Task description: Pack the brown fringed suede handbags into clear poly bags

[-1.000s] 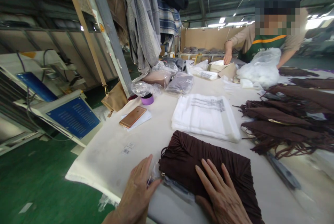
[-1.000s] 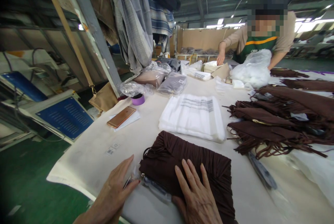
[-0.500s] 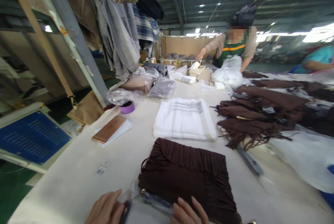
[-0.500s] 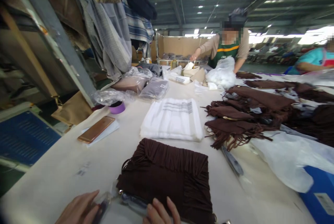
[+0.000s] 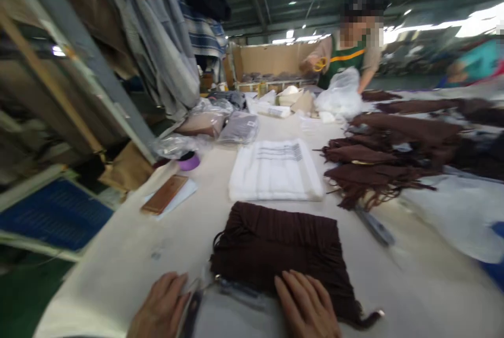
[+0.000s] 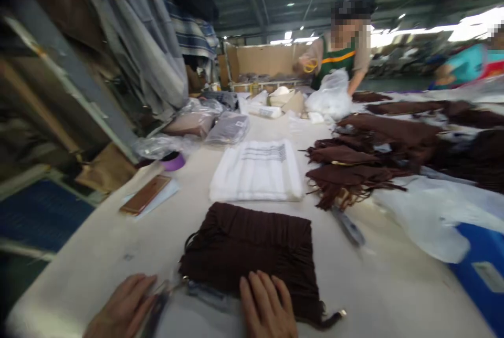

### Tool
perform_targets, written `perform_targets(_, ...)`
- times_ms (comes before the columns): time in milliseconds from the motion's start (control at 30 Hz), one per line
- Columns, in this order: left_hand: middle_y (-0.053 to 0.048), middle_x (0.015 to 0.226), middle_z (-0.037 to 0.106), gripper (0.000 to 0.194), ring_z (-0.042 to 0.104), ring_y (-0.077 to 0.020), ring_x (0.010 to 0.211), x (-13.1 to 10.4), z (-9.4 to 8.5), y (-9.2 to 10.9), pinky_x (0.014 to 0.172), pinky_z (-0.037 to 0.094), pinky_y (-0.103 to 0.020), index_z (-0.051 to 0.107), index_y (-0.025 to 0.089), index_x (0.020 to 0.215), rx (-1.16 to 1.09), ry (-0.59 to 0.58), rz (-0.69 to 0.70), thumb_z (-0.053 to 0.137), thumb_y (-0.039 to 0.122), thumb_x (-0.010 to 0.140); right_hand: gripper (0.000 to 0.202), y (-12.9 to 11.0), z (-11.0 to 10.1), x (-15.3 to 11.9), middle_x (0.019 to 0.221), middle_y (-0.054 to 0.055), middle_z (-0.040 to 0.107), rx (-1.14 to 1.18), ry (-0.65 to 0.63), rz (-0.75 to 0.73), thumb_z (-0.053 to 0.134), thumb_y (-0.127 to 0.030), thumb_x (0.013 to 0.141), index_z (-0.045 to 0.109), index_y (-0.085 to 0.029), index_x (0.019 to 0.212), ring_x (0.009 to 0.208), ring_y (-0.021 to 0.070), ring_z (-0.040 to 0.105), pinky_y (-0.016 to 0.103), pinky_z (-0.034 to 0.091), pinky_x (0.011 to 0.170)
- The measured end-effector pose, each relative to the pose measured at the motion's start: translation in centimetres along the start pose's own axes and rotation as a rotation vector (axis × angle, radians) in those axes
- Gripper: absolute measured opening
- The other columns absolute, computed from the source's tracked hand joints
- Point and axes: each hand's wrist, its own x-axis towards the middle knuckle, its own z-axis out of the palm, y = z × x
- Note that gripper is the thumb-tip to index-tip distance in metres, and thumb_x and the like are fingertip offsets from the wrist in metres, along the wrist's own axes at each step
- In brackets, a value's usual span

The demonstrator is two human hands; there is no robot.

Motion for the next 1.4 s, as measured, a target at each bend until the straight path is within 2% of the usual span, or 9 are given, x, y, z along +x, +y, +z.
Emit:
perform_targets(100, -0.003, 0.090, 0.059, 0.017, 0.059, -0.0187, 0.089, 1.6, -3.0, 2.0, 0.075, 0.048, -0.030, 0.054, 0.024, 0.090, 0.041, -0.263, -0.171, 0.038, 0.022, 0.086, 0.038, 0.4, -0.2, 1.2, 0.099, 0.006, 0.069, 0.033, -0.036, -0.039, 0.033, -0.008, 0.086, 0.061, -0.021, 0.109, 0.095, 0.0203, 0.061, 0.036, 0.040, 0.086)
perform_targets(233, -0.001, 0.087, 0.055, 0.011, 0.057, -0.0171, 0.085, 4.2, -5.9, 3.7, 0.072, 0.041, -0.029, 0.048, 0.021, 0.083, -0.041, -0.556, -0.343, 0.040, 0.016, 0.076, 0.040, -0.2, 0.7, 2.5, 0.083, 0.007, 0.068, 0.104, 0.110, -0.029, 0.025, -0.006, 0.087, 0.061, -0.020, 0.092, 0.083, 0.0201, 0.059, 0.036, 0.040, 0.079)
perform_targets(367, 0.003, 0.087, 0.052, 0.018, 0.054, -0.0135, 0.078, 4.7, -7.4, 3.0, 0.069, 0.036, -0.025, 0.045, 0.022, 0.083, -0.164, -0.638, -0.377, 0.045, 0.018, 0.066, 0.036, 0.5, 1.5, 2.7, 0.085, 0.008, 0.065, 0.138, 0.075, -0.019, 0.027, -0.005, 0.085, 0.059, -0.019, 0.093, 0.082, 0.0204, 0.057, 0.036, 0.042, 0.078)
perform_targets(667, 0.005, 0.065, 0.052, 0.013, 0.050, -0.0148, 0.064, 6.7, -7.8, 2.0, 0.052, 0.025, -0.024, 0.042, 0.020, 0.061, -0.123, -0.762, -0.321, 0.052, 0.018, 0.052, 0.030, 2.1, 1.5, 2.1, 0.088, 0.008, 0.064, 0.205, 0.042, -0.066, 0.034, -0.010, 0.086, 0.060, -0.017, 0.099, 0.082, 0.0193, 0.060, 0.034, 0.045, 0.078)
perform_targets(767, 0.005, 0.060, 0.052, 0.012, 0.051, -0.0154, 0.064, 8.5, -7.5, 2.1, 0.055, 0.025, -0.025, 0.046, 0.020, 0.059, -0.132, -0.719, -0.282, 0.052, 0.011, 0.053, 0.029, 2.3, 1.7, 1.9, 0.089, 0.008, 0.065, 0.210, 0.054, -0.088, 0.034, -0.011, 0.087, 0.060, -0.017, 0.099, 0.083, 0.0191, 0.060, 0.034, 0.045, 0.079)
perform_targets(867, 0.003, 0.061, 0.052, 0.016, 0.053, -0.0182, 0.069, 10.6, -6.4, 2.5, 0.061, 0.028, -0.026, 0.053, 0.021, 0.066, -0.141, -0.588, -0.296, 0.051, 0.008, 0.057, 0.027, 2.5, 1.8, 1.8, 0.090, 0.009, 0.065, 0.213, 0.064, -0.117, 0.035, -0.013, 0.088, 0.059, -0.016, 0.101, 0.085, 0.0197, 0.061, 0.034, 0.046, 0.080)
perform_targets(1033, 0.002, 0.059, 0.055, 0.005, 0.055, -0.0162, 0.065, 13.4, -3.9, 3.1, 0.060, 0.036, -0.025, 0.054, 0.019, 0.061, -0.335, -0.421, -0.399, 0.055, 0.015, 0.062, 0.026, 2.5, 1.6, 2.0, 0.087, 0.008, 0.065, 0.207, 0.073, -0.112, 0.036, -0.012, 0.087, 0.059, -0.015, 0.100, 0.082, 0.0192, 0.061, 0.033, 0.047, 0.077)
perform_targets(1233, 0.002, 0.061, 0.058, 0.013, 0.055, -0.0144, 0.062, 13.6, -1.0, 3.3, 0.058, 0.042, -0.024, 0.055, 0.018, 0.064, -0.634, -0.259, -0.492, 0.055, 0.031, 0.064, 0.027, 2.3, 1.4, 2.2, 0.086, 0.008, 0.065, 0.223, 0.093, -0.104, 0.036, -0.010, 0.086, 0.059, -0.016, 0.099, 0.081, 0.0190, 0.061, 0.033, 0.047, 0.077)
perform_targets(1400, 0.004, 0.055, 0.053, 0.025, 0.050, -0.0128, 0.056, 13.3, -0.7, 3.3, 0.052, 0.039, -0.022, 0.054, 0.018, 0.065, -0.807, -0.317, -0.492, 0.057, 0.042, 0.057, 0.029, 1.7, 0.7, 3.3, 0.080, 0.007, 0.063, 0.224, 0.137, -0.036, 0.033, -0.006, 0.084, 0.058, -0.016, 0.093, 0.075, 0.0172, 0.058, 0.030, 0.044, 0.073)
